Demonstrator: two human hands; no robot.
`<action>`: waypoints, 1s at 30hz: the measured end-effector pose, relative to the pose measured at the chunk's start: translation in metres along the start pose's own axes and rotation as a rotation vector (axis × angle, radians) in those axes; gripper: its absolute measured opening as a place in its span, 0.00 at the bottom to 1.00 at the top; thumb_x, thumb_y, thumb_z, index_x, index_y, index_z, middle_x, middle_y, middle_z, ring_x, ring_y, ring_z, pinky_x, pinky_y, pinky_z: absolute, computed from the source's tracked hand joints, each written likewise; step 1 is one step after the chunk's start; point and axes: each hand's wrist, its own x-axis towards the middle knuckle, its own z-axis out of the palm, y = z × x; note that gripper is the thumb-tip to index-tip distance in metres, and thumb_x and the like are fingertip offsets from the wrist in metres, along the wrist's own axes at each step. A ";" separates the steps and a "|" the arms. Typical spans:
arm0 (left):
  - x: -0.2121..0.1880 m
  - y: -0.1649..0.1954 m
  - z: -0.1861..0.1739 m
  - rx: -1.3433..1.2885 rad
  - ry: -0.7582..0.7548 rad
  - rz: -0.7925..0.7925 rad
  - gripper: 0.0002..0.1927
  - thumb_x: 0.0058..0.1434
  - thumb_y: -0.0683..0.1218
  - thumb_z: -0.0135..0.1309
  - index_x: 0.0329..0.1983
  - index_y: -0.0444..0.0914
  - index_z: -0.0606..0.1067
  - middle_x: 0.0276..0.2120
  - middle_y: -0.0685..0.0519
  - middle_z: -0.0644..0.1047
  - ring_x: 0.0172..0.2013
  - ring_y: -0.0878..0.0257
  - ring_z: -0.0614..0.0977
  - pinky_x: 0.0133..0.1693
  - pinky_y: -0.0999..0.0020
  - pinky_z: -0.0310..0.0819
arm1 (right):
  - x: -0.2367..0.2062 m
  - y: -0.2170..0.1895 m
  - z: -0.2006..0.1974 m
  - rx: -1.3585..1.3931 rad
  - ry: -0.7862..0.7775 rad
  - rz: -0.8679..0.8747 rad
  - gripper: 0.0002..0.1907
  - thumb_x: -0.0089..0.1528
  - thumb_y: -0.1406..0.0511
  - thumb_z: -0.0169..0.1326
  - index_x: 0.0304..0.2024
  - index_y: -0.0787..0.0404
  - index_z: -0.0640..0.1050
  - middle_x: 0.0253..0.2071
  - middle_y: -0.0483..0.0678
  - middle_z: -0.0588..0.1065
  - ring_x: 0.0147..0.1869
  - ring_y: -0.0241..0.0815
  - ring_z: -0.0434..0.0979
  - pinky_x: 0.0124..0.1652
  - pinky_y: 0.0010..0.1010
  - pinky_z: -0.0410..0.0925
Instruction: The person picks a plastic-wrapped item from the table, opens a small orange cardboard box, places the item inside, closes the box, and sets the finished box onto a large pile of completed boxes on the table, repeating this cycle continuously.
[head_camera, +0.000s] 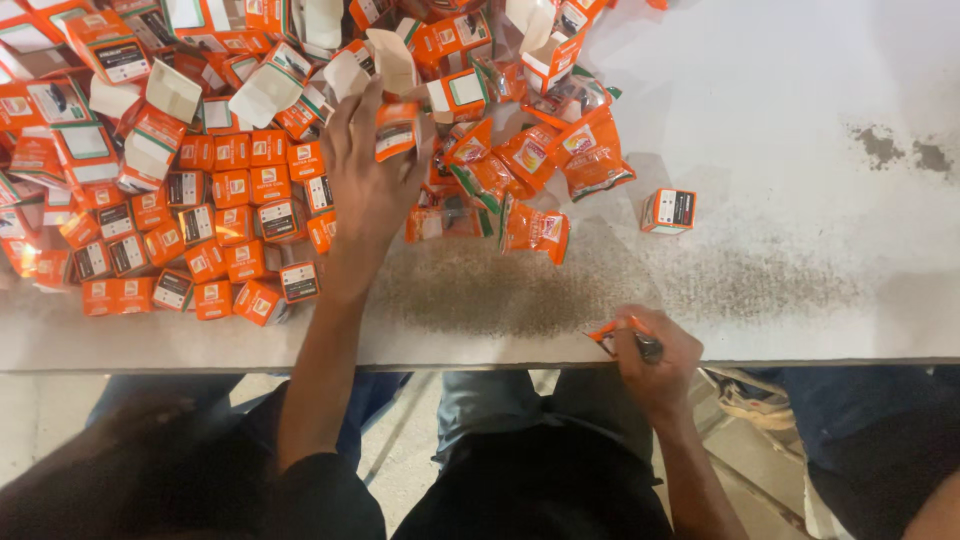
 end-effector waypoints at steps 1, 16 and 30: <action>-0.009 0.009 -0.005 -0.010 0.106 0.057 0.18 0.51 0.45 0.71 0.35 0.43 0.71 0.61 0.43 0.70 0.61 0.42 0.69 0.59 0.46 0.68 | -0.001 -0.004 -0.004 0.100 0.005 0.167 0.09 0.66 0.71 0.59 0.49 0.64 0.81 0.36 0.51 0.80 0.33 0.39 0.79 0.34 0.31 0.73; -0.098 0.165 0.029 -0.857 -0.481 -0.177 0.65 0.44 0.53 0.73 0.76 0.30 0.45 0.49 0.46 0.78 0.51 0.44 0.78 0.53 0.50 0.70 | 0.010 -0.059 0.003 -0.382 -0.086 -0.417 0.26 0.54 0.70 0.70 0.55 0.60 0.79 0.54 0.42 0.73 0.51 0.46 0.79 0.46 0.38 0.75; -0.102 0.168 0.016 -1.052 -0.603 -0.263 0.55 0.53 0.43 0.69 0.78 0.37 0.50 0.52 0.44 0.76 0.43 0.49 0.82 0.44 0.59 0.79 | 0.058 -0.083 0.003 -0.719 -0.619 -0.381 0.13 0.59 0.57 0.60 0.41 0.57 0.81 0.65 0.58 0.66 0.62 0.57 0.73 0.52 0.49 0.68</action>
